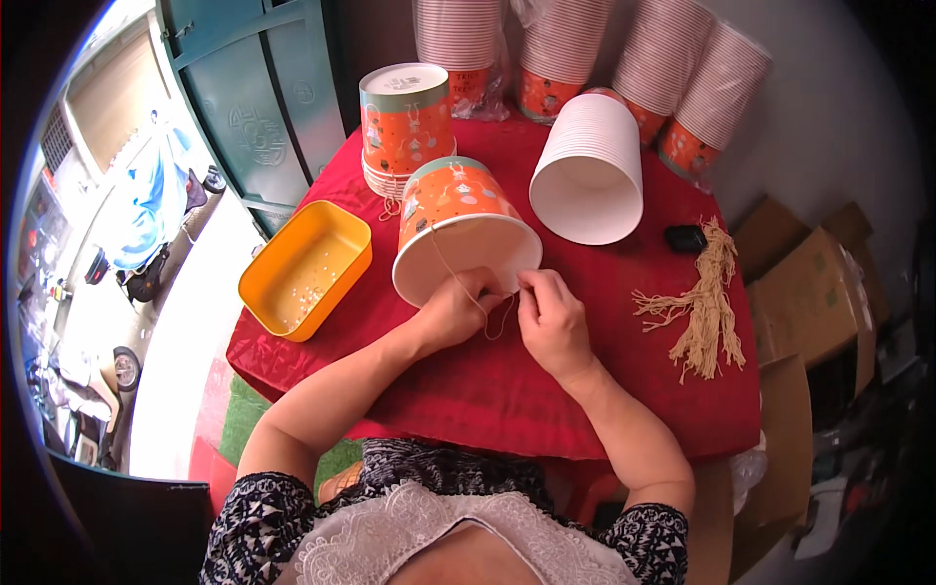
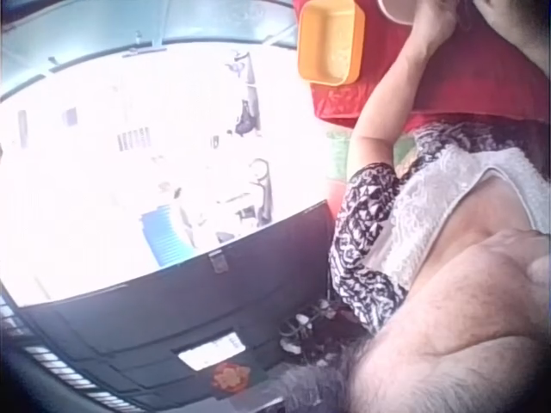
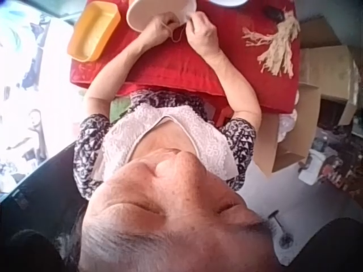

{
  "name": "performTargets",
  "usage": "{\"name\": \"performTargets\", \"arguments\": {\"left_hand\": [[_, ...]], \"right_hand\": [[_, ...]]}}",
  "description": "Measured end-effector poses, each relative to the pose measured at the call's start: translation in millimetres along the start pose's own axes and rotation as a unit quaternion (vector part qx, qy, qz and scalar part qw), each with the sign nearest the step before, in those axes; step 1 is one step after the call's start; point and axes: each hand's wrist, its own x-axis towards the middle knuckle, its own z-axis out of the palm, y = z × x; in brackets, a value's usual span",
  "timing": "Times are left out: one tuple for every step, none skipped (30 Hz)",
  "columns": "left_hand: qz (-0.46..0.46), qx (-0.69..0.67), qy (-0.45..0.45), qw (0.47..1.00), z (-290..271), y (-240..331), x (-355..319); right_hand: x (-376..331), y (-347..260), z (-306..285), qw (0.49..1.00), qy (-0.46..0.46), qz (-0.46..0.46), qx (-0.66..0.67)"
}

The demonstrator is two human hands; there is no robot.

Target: The recorder is threading strings through holes in paper buckets to attach handles.

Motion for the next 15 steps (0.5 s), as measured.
{"name": "performTargets", "arguments": {"left_hand": [[0.004, -0.007, 0.008, 1.000, 2.0, 0.2, 0.2], [0.004, -0.007, 0.007, 1.000, 3.5, 0.4, 0.3], [0.015, -0.013, 0.008, 1.000, 5.0, 0.1, 0.5], [0.025, -0.018, 0.009, 0.999, 5.8, 0.0, 0.7], [0.026, -0.019, 0.007, 0.999, 5.9, 1.6, 0.9], [0.027, -0.016, 0.004, 0.999, 5.2, 4.4, 1.2], [0.029, -0.013, 0.001, 1.000, 5.2, 5.9, 1.3], [0.029, -0.012, 0.001, 1.000, 5.4, 4.8, 1.2], [0.040, -0.014, 0.008, 0.999, 5.7, 2.7, 1.0], [0.051, -0.015, 0.016, 0.998, 5.8, 1.6, 0.7], [0.051, -0.015, 0.016, 0.998, 5.4, 3.3, 1.0], [0.023, -0.028, 0.010, 0.999, 4.1, 6.6, 1.1], [-0.005, -0.042, 0.003, 0.999, 3.4, 8.3, 1.4], [-0.005, -0.042, 0.004, 0.999, 3.1, 7.3, 1.5], [-0.011, -0.059, -0.001, 0.998, 2.9, 5.3, 1.6]], "right_hand": [[-1.1, -3.4, -1.3, 0.998, -0.026, -0.011, -0.055], [-1.5, -7.9, -3.4, 0.992, -0.052, -0.022, -0.110], [-3.4, -7.3, -2.2, 0.989, -0.077, -0.008, -0.122], [-3.9, -6.3, -1.0, 0.989, -0.077, -0.008, -0.122], [-4.7, -5.2, -0.5, 0.988, -0.087, -0.011, -0.130], [-5.4, -4.1, -0.2, 0.986, -0.098, -0.015, -0.137], [-6.1, -2.7, 0.1, 0.986, -0.097, -0.013, -0.138], [-6.0, -1.3, 1.0, 0.985, -0.103, -0.016, -0.135], [-6.0, -0.7, 1.5, 0.985, -0.109, -0.018, -0.132], [-6.0, -1.1, 1.8, 0.985, -0.109, -0.018, -0.132], [-6.0, -1.1, 2.1, 0.987, -0.103, -0.016, -0.122], [-6.0, -1.3, 2.5, 0.989, -0.097, -0.013, -0.112], [-6.4, -1.9, 2.4, 0.989, -0.097, -0.013, -0.112], [-7.2, -3.8, 2.4, 0.991, -0.092, 0.004, -0.093], [-7.9, -5.2, 2.8, 0.993, -0.087, 0.022, -0.075]]}}
